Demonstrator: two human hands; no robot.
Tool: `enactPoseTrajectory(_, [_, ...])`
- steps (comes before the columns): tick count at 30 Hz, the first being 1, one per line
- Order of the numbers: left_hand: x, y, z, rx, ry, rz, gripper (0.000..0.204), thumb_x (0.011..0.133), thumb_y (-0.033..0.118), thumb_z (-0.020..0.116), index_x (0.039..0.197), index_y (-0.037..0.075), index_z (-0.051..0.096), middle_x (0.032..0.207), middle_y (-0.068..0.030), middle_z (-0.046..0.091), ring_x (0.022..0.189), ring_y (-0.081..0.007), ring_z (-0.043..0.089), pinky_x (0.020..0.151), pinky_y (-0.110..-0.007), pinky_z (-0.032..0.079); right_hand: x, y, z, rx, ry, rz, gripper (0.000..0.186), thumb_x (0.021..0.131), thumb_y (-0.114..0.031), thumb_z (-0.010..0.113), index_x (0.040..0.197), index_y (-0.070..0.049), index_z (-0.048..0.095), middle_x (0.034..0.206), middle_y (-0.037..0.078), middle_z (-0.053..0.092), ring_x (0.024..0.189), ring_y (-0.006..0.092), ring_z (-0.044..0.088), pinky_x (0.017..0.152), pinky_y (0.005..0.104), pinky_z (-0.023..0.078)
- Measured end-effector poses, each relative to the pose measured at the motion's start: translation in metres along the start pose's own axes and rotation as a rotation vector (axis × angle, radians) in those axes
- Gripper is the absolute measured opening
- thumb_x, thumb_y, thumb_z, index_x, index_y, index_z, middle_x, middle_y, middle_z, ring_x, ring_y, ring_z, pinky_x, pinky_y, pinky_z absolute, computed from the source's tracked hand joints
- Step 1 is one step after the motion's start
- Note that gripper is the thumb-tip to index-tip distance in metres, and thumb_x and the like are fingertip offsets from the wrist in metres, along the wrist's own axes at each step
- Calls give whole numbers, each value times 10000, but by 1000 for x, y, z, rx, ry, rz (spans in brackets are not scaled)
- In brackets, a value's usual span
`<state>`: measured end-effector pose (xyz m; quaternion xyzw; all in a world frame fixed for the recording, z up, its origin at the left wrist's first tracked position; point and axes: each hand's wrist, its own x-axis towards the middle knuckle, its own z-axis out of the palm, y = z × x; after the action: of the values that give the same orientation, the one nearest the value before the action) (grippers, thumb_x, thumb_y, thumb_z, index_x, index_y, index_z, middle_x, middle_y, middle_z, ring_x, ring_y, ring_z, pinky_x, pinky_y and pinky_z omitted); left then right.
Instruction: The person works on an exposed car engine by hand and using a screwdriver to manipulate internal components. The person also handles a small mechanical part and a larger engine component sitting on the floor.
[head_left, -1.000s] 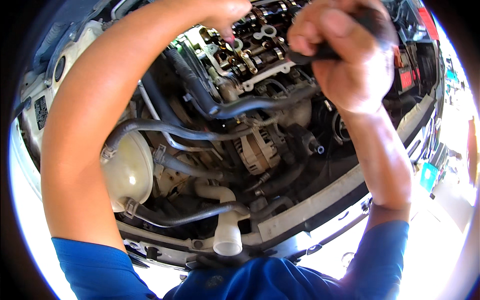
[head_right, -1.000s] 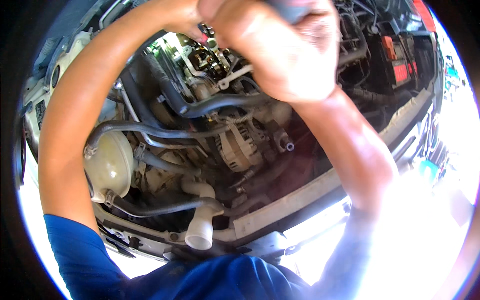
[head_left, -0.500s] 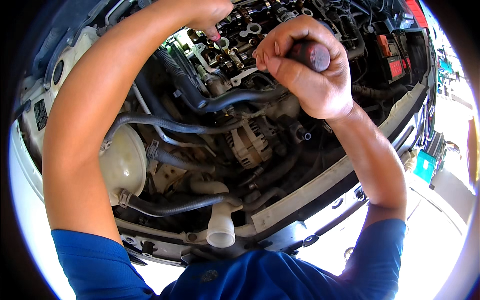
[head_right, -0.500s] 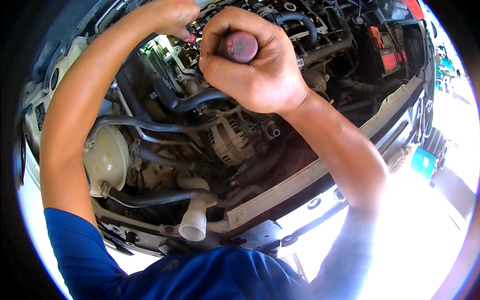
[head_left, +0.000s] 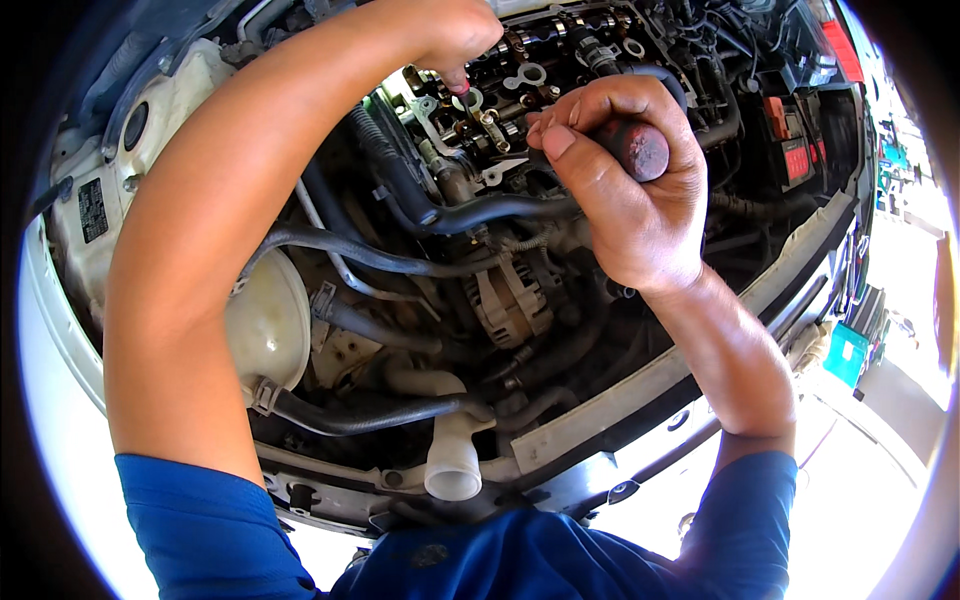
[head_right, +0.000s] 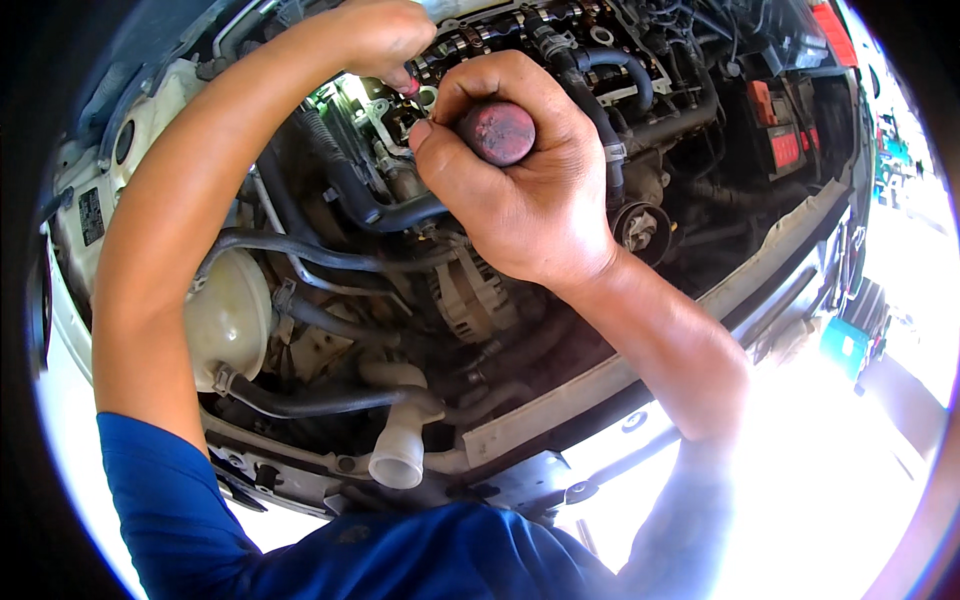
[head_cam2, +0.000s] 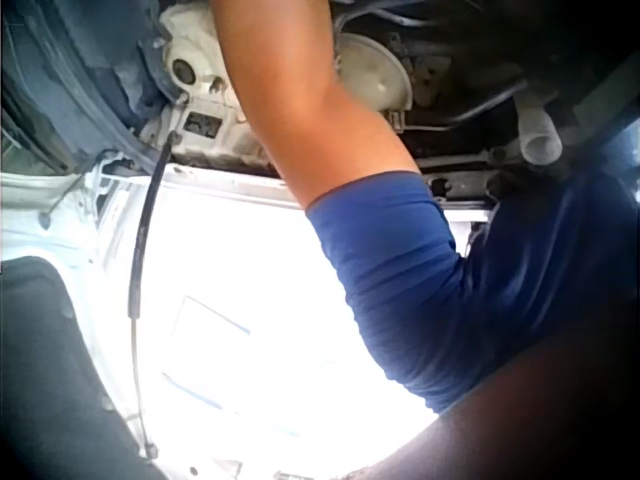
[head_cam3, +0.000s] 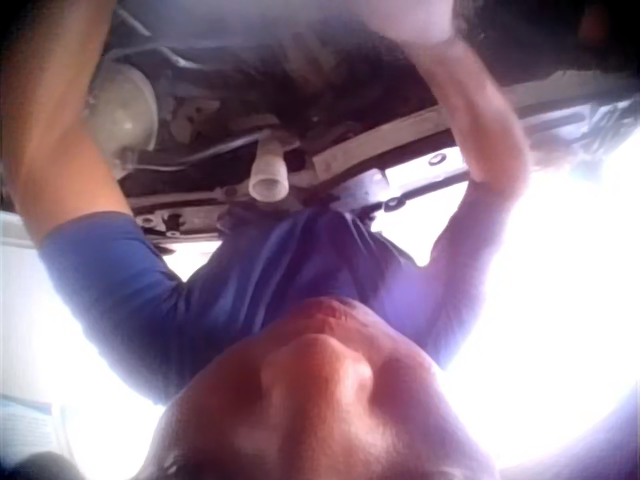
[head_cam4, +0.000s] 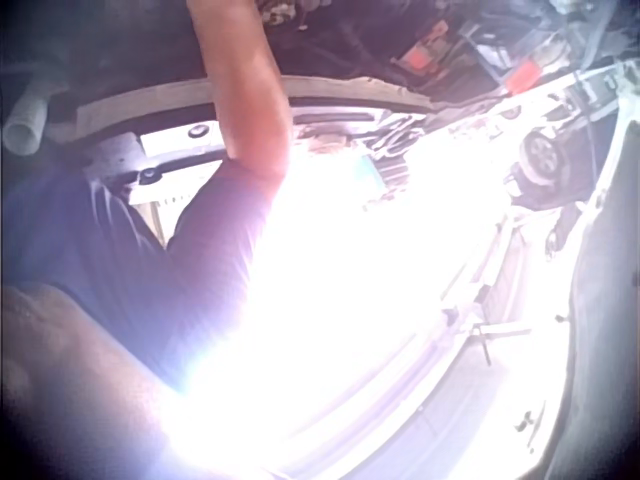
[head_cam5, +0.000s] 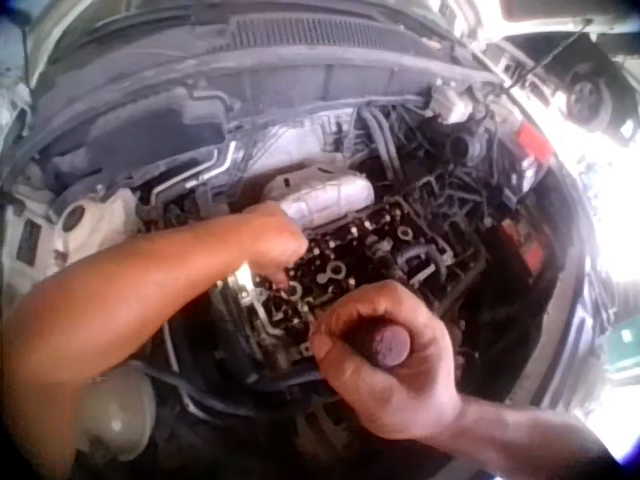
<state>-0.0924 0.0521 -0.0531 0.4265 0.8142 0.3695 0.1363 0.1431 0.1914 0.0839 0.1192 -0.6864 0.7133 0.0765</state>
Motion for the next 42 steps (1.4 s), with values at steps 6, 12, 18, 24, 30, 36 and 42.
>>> enactPoseTrajectory(6, [1, 28, 14, -151, 33, -63, 1123, 365, 171, 933, 1330, -90, 422, 1358, -190, 475, 1312, -246, 381, 1076, -211, 223, 2, -6, 0, -183, 66, 186, 110, 838, 39, 640, 883, -35, 571, 791, 6, 611, 735, 45, 557, 630, 196, 453])
enactPoseTrajectory(12, [-2, 3, 7, -183, 48, 105, 962, 472, 195, 928, 1279, -76, 481, 1285, -144, 548, 1270, -191, 423, 1048, -161, 245, -11, -11, 11, -386, 20, 76, 105, 837, -2, 668, 871, -32, 573, 802, 17, 628, 722, 50, 546, 634, 209, 459])
enactPoseTrajectory(18, [-2, 85, -21, 486, -512, -21, 598, 616, 336, 857, 1068, 8, 643, 1035, -115, 651, 1011, -246, 573, 905, -258, 410, -55, 0, -27, -187, 26, -11, 125, 769, 66, 655, 826, -13, 576, 840, 95, 638, 806, 172, 625, 712, 279, 492])
enactPoseTrajectory(24, [-17, 112, -30, 728, -639, -83, 493, 645, 340, 829, 997, 32, 673, 967, -108, 665, 950, -254, 602, 848, -302, 445, -55, -16, -49, -285, -392, -17, 169, 782, 76, 642, 896, -16, 557, 931, 138, 615, 994, 318, 623, 885, 435, 492])
enactPoseTrajectory(30, [-16, 111, -34, 753, -642, -70, 395, 673, 345, 800, 925, 56, 704, 898, -102, 679, 888, -262, 631, 792, -346, 480, -42, -22, -31, -393, -562, -96, 225, 722, 91, 668, 906, -17, 596, 941, 130, 614, 968, 330, 634, 886, 455, 505])
enactPoseTrajectory(36, [-22, 120, -43, 795, -653, -65, 311, 701, 349, 772, 853, 80, 734, 830, -95, 693, 827, -270, 661, 735, -390, 515, -20, -45, -34, -234, -517, -178, 176, 754, 33, 649, 910, -30, 595, 850, 139, 630, 865, 310, 654, 907, 515, 491])
enactPoseTrajectory(42, [-34, 115, -37, 893, -561, -90, 324, 694, 314, 784, 904, 81, 703, 849, -79, 687, 837, -258, 657, 706, -381, 525, 14, -38, -26, 62, -420, -255, 233, 693, 152, 575, 878, 10, 586, 788, 105, 597, 753, 237, 626, 879, 452, 499])
